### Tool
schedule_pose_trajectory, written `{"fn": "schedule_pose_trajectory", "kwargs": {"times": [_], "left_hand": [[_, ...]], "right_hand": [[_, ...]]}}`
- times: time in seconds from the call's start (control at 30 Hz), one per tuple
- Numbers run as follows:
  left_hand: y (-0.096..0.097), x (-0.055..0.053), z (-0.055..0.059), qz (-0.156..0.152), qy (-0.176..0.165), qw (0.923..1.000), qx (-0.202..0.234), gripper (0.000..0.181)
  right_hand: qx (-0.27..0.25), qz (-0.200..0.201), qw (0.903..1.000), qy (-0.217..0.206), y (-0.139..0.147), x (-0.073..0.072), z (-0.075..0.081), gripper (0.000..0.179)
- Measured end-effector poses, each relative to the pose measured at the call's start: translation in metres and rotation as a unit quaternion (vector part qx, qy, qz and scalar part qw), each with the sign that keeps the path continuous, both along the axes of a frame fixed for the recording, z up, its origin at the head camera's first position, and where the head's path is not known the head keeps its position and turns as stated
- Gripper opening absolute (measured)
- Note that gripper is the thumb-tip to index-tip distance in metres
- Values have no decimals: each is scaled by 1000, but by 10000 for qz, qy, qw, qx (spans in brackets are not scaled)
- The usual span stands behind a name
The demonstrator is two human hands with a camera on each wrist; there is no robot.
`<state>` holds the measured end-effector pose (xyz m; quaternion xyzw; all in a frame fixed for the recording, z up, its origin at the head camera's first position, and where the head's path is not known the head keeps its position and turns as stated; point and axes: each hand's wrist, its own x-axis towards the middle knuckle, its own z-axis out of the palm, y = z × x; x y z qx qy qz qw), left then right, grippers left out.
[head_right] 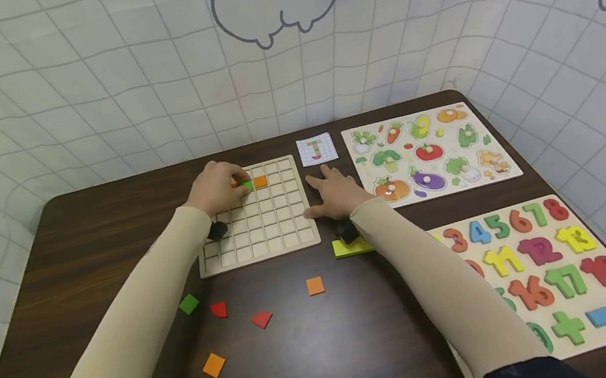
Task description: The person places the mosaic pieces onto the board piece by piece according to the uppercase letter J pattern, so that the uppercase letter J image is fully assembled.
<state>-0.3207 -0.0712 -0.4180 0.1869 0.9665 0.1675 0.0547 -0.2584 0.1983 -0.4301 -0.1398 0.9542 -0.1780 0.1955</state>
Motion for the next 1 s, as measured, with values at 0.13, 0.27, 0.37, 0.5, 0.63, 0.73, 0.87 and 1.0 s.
{"fn": "schedule_pose_trajectory", "kwargs": {"times": [0.13,0.27,0.37,0.5,0.63,0.73,0.87,1.0], "left_hand": [[2,0,0,-43,-100,9999,63,27],[3,2,2,-51,-193,9996,209,28],[4,4,3,-21,-166,9996,227,28],[3,7,2,-43,-19,9999,166,30],[-2,13,-2,-115,203,9997,31,31],[-7,18,-5,-189,336,9993,-12,31],[-15,30,-3,-231,399,9989,43,32],[-22,47,3,-352,577,9977,29,32]], "right_hand": [[19,34,10000,16,0,1,0,86],[-20,66,10000,20,0,2,0,86],[-48,63,10000,40,-1,3,1,86],[-18,30,10000,19,0,2,2,86],[-16,59,10000,1,-3,1,-1,86],[-35,102,9999,19,-5,0,-1,86],[-59,131,9999,33,-4,0,-2,86],[-104,115,9998,84,2,1,-2,87]]}}
